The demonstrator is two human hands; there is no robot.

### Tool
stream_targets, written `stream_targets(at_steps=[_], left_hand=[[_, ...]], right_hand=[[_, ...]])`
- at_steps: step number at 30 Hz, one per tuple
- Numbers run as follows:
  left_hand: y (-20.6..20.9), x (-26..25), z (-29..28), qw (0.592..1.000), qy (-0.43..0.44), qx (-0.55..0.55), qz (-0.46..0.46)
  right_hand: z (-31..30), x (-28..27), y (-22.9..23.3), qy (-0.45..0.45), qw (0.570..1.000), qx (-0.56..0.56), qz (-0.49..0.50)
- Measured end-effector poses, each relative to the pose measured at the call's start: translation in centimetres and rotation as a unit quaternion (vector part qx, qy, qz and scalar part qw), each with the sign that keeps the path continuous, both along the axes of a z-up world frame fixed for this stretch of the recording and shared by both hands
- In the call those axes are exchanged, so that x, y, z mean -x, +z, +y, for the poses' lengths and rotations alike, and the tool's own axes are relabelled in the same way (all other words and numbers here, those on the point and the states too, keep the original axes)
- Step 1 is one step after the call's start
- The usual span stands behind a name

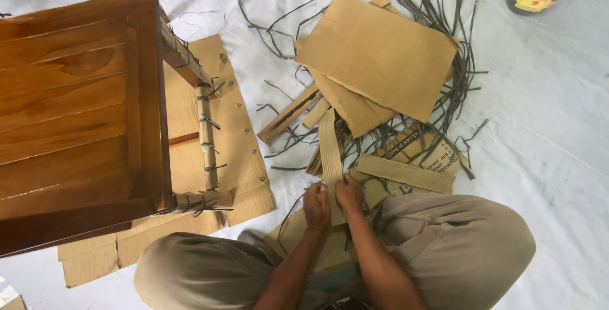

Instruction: Wrap the leg of a wooden table with cardboard and secure it with plastic straps.

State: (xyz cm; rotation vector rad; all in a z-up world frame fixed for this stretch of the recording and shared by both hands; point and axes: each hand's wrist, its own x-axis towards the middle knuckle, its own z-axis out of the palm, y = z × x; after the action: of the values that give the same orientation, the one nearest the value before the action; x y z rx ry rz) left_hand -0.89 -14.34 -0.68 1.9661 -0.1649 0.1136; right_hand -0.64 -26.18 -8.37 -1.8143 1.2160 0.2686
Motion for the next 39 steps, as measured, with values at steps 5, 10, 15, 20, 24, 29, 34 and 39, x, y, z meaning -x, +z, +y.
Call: stream_targets(at_steps=[5,10,15,20,24,29,34,39], left_hand=[[-2.8,-2.0,1.2,0.995,0.089,-0.014,0.043],[-8.1,-2.1,1.9,0.986,0.119,-0.030,0.111],[-10.7,-2.1,2.5,0.957,0.161,-0.024,0.240],[-12.7,-1.9,2.6,0.962,0.150,-0.014,0.227],[-13.7,-1.8,2.6,0.969,0.140,-0.033,0.200],[-13.1,-4.8,2.9,0.979,0.126,-0.049,0.156],[-11.9,-11.5,4.5,0.992,0.088,-0.084,0.019],[-10.8,-18.0,7.3,0.951,-0.046,-0.264,0.155]], right_hand=[[1.6,1.7,-0.8,-0.087,0.996,0.000,0.008],[6.2,2.5,2.5,-0.086,0.996,-0.011,0.027],[5.9,3.6,-4.1,-0.194,0.969,-0.063,-0.137],[0.5,0.2,-3.0,-0.344,0.922,-0.086,-0.154],[-2.0,-1.0,1.2,-0.471,0.829,-0.143,-0.267],[-3.2,0.8,-9.3,-0.419,0.883,-0.153,-0.148],[-0.3,0.3,-3.0,-0.331,0.931,-0.098,-0.117],[-0.4,1.0,-7.0,-0.315,0.936,-0.070,-0.138]])
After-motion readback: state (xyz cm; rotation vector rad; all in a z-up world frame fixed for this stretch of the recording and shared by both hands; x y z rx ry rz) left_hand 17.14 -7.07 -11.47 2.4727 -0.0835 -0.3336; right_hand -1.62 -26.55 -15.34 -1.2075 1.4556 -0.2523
